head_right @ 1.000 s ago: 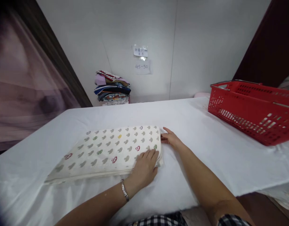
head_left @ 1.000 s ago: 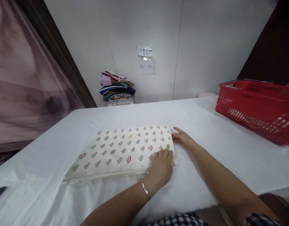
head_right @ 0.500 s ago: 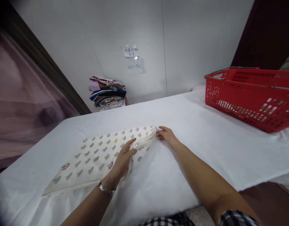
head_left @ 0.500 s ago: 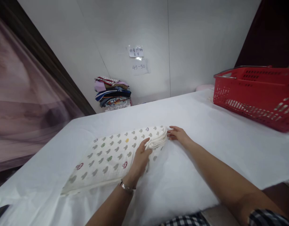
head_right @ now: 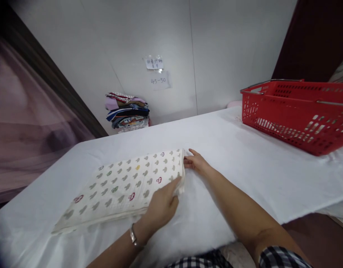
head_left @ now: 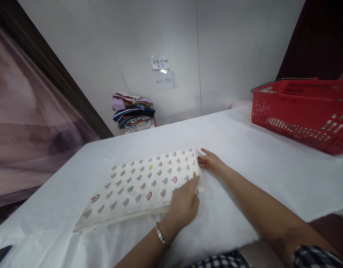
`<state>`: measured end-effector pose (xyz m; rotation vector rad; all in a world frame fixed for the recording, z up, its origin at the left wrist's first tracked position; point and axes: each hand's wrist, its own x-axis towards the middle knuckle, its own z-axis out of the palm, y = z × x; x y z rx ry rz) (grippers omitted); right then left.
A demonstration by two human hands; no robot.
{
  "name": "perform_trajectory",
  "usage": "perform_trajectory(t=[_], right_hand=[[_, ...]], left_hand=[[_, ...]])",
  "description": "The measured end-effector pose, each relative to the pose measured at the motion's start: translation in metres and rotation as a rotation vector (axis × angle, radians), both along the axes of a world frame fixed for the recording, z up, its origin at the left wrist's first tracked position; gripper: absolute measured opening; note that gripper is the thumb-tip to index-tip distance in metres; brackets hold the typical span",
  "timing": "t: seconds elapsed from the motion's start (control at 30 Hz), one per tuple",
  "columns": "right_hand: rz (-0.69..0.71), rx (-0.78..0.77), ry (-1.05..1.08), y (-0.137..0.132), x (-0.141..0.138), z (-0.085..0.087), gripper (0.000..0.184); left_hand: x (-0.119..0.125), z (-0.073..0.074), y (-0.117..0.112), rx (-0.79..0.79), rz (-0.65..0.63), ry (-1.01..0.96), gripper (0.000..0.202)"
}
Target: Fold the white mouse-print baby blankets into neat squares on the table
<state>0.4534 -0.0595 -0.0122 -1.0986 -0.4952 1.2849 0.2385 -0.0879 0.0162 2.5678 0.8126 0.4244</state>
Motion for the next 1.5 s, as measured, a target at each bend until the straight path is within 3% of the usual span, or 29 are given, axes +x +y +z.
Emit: perform_trajectory(t=[0.07,0.13,0.33,0.47,0.7,1.03,1.27,1.4,1.5], right_hand=[[-0.026,0.000,-0.011,0.000,0.001,0.000,0.079],[-0.016,-0.026,-0.055,-0.001,0.002,-0.001,0.078],[0.130,-0.101,-0.247,-0.004,-0.007,0.001,0.078],[0.136,-0.077,-0.335,-0.004,-0.012,0.001,0.075],[0.072,-0.145,-0.670,-0.003,0.002,-0.002,0.089],[0.096,-0.086,-0.440,-0.005,0.005,-0.005,0.086],[0.411,-0.116,-0.537,-0.019,-0.003,0.015,0.088],[0.450,-0.113,-0.537,-0.023,-0.005,0.022,0.090],[0.442,-0.192,-0.538,-0.022,0.000,0.019,0.095]], left_hand=[[0.004,-0.006,-0.010,0.137,-0.098,0.083,0.059],[0.006,-0.009,-0.014,0.174,-0.096,0.092,0.059],[-0.004,-0.007,-0.007,0.023,0.089,-0.022,0.057],[-0.006,-0.007,-0.005,-0.031,0.164,-0.016,0.056],[0.004,-0.018,-0.012,0.192,-0.068,0.090,0.061],[0.008,-0.025,-0.017,0.277,-0.040,0.146,0.063],[0.006,-0.029,-0.013,0.214,0.010,0.056,0.058],[0.003,-0.028,-0.012,0.183,0.029,0.031,0.058],[0.006,-0.025,-0.015,0.209,-0.006,0.083,0.058]])
